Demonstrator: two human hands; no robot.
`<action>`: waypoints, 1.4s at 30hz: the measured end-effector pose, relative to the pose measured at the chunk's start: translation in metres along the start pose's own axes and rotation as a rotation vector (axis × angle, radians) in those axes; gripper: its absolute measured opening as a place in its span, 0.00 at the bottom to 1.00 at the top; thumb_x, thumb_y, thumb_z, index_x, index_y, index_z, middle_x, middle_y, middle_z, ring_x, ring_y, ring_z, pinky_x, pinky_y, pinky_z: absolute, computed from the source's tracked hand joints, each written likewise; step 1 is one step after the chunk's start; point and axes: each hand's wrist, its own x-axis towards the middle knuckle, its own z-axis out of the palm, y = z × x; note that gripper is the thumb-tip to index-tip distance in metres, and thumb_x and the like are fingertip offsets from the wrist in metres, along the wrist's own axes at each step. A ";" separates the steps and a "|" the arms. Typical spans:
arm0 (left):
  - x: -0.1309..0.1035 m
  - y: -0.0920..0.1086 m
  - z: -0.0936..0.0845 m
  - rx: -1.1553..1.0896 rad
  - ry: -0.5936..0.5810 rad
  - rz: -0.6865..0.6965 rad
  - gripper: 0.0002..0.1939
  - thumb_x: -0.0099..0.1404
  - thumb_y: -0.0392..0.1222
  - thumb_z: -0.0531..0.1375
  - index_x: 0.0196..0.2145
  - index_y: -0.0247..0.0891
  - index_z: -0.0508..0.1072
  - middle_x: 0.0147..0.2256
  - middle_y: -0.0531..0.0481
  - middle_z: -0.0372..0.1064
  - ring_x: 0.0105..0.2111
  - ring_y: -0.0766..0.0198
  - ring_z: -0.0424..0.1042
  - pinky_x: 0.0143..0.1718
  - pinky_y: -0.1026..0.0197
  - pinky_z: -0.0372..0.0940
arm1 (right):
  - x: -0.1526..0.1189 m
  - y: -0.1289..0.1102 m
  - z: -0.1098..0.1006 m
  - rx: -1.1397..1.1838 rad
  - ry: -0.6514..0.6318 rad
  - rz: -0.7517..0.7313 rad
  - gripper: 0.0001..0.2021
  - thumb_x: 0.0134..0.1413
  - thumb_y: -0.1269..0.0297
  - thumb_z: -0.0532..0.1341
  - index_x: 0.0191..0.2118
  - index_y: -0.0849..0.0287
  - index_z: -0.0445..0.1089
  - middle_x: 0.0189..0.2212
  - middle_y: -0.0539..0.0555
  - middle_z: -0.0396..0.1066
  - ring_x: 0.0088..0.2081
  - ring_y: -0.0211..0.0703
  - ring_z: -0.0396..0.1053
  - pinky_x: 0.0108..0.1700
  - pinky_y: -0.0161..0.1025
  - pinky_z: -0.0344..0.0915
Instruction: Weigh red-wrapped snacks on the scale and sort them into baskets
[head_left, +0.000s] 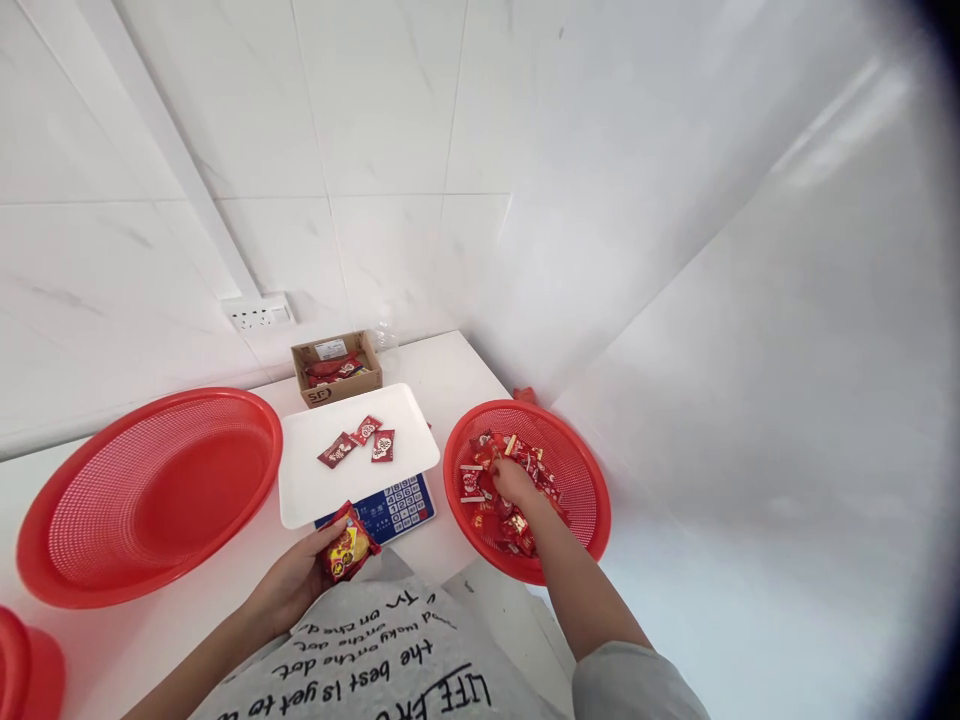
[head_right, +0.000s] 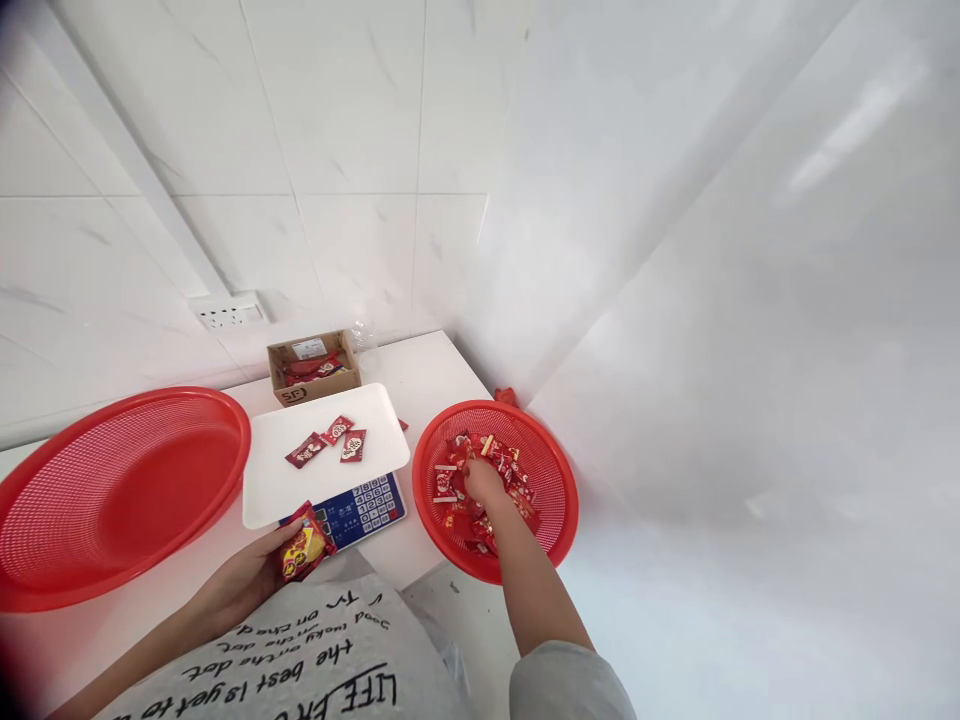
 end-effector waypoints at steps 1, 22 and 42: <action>0.000 0.000 0.000 0.008 -0.001 0.003 0.18 0.61 0.40 0.60 0.48 0.33 0.67 0.40 0.38 0.75 0.38 0.50 0.77 0.41 0.50 0.72 | 0.004 0.002 -0.002 0.008 0.045 0.013 0.15 0.53 0.71 0.54 0.45 0.61 0.71 0.47 0.62 0.71 0.49 0.49 0.67 0.50 0.40 0.59; -0.002 0.000 -0.003 -0.090 -0.045 0.089 0.15 0.63 0.42 0.59 0.46 0.32 0.70 0.40 0.40 0.75 0.37 0.55 0.76 0.39 0.57 0.71 | -0.030 -0.021 0.017 0.124 -0.037 -0.116 0.11 0.55 0.62 0.57 0.39 0.59 0.73 0.42 0.57 0.74 0.43 0.46 0.70 0.43 0.37 0.61; -0.030 0.025 -0.004 -0.312 -0.142 -0.047 0.15 0.68 0.40 0.48 0.37 0.31 0.72 0.28 0.42 0.75 0.29 0.55 0.77 0.24 0.59 0.72 | -0.053 -0.019 0.003 0.311 0.036 -0.084 0.19 0.60 0.55 0.48 0.37 0.60 0.71 0.37 0.57 0.75 0.40 0.46 0.72 0.42 0.37 0.64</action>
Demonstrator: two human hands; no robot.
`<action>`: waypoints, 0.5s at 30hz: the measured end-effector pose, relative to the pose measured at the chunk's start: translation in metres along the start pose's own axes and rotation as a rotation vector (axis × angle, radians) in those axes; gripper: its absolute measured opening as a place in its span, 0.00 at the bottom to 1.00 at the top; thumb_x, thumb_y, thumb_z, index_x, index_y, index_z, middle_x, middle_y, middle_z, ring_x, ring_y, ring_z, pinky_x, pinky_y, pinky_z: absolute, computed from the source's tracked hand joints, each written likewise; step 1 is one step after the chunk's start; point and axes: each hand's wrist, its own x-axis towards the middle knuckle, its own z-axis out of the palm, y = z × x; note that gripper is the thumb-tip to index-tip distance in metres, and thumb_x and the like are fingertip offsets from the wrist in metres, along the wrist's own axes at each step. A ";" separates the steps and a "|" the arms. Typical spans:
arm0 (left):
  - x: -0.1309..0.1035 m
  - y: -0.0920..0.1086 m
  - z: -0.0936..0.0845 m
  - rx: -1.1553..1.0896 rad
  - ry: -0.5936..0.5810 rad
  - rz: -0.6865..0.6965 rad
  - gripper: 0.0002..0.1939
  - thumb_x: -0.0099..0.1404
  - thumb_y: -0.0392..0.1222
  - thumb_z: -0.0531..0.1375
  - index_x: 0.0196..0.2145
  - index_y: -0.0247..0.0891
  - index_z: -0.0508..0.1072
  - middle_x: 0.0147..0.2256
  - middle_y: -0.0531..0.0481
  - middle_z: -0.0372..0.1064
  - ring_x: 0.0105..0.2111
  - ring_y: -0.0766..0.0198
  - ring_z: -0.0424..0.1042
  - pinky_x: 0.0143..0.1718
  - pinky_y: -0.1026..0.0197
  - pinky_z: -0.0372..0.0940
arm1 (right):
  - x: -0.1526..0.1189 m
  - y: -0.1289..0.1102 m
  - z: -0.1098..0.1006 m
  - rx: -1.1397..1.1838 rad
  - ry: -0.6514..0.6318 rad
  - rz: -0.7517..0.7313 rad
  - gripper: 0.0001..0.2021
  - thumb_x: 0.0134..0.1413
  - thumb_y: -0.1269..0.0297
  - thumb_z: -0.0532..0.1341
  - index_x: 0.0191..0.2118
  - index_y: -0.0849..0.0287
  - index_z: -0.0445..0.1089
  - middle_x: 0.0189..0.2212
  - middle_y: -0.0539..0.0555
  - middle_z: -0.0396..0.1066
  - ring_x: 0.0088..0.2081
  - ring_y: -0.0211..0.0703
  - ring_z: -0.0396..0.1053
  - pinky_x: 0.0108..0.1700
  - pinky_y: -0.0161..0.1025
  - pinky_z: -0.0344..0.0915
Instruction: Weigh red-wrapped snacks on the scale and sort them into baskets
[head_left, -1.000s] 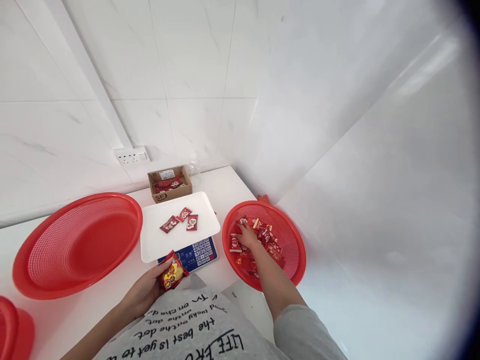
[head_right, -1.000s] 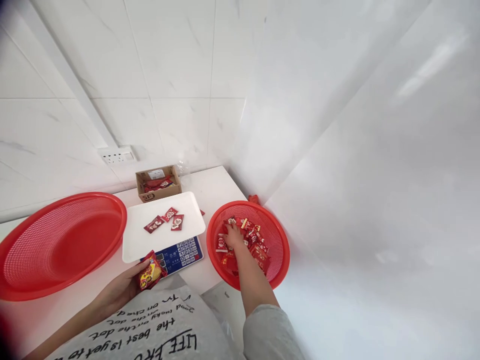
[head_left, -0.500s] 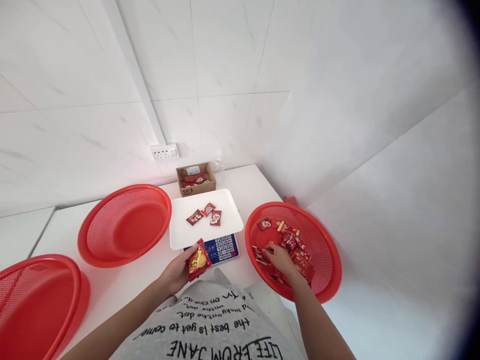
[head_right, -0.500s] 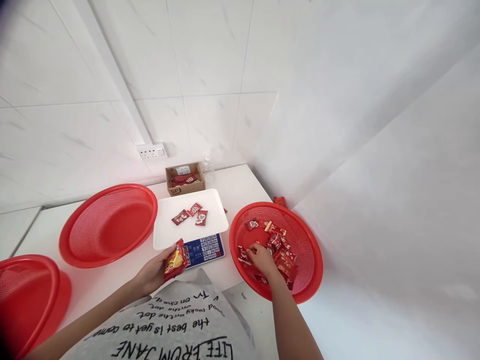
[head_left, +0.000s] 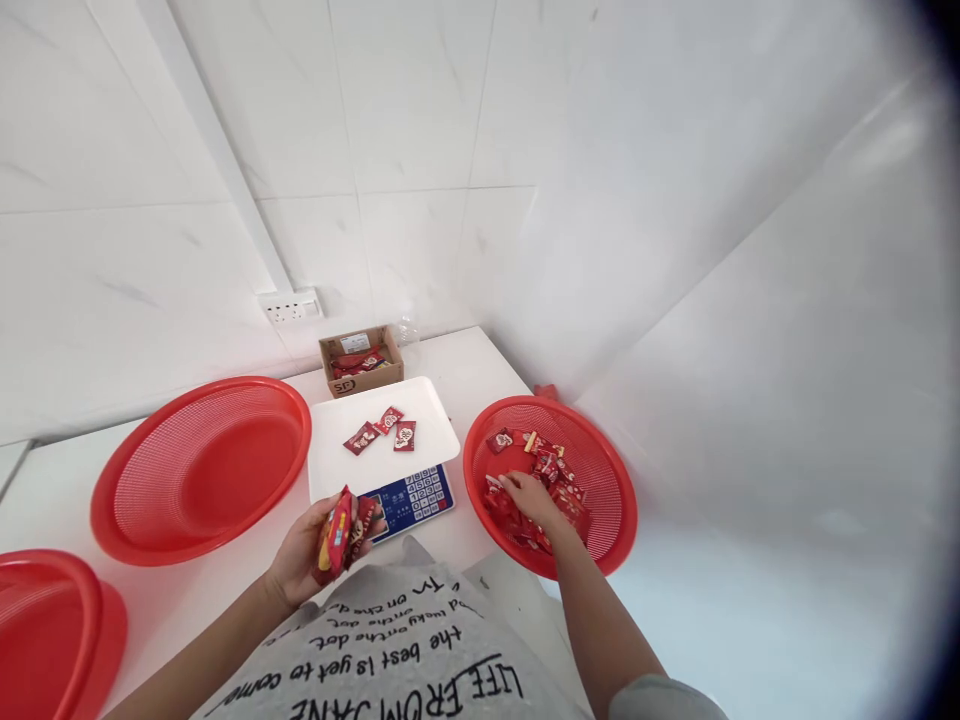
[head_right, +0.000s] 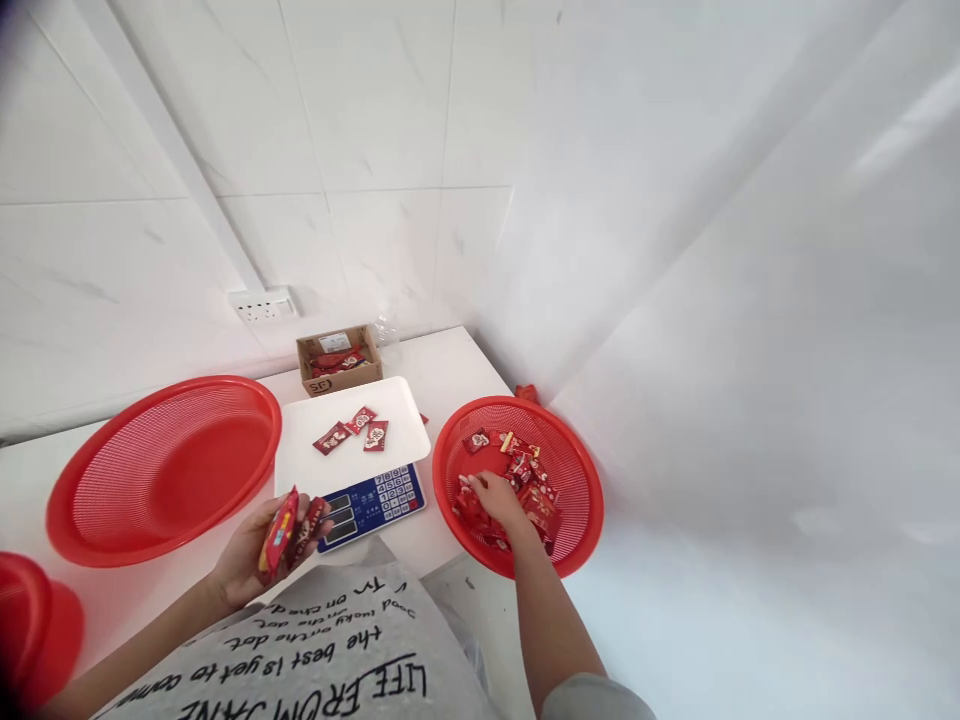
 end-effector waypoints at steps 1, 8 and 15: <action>0.000 0.001 0.000 -0.022 0.018 0.002 0.15 0.68 0.39 0.48 0.41 0.31 0.72 0.29 0.42 0.75 0.29 0.55 0.78 0.24 0.60 0.72 | 0.008 0.001 0.000 -0.024 0.025 0.015 0.17 0.60 0.57 0.49 0.43 0.61 0.71 0.42 0.58 0.74 0.44 0.47 0.71 0.46 0.37 0.63; 0.004 -0.007 -0.003 -0.072 0.094 0.058 0.21 0.63 0.31 0.52 0.54 0.35 0.63 0.37 0.41 0.75 0.32 0.55 0.78 0.27 0.60 0.74 | 0.075 0.007 -0.006 -0.210 0.084 0.113 0.29 0.57 0.67 0.53 0.64 0.66 0.50 0.66 0.65 0.43 0.66 0.50 0.43 0.62 0.43 0.47; 0.011 -0.014 -0.015 -0.046 0.106 0.138 0.17 0.60 0.28 0.55 0.48 0.34 0.67 0.39 0.42 0.75 0.33 0.54 0.78 0.33 0.56 0.75 | 0.084 0.021 -0.003 -0.320 0.076 0.155 0.32 0.54 0.75 0.48 0.66 0.64 0.46 0.65 0.63 0.49 0.65 0.56 0.46 0.59 0.49 0.52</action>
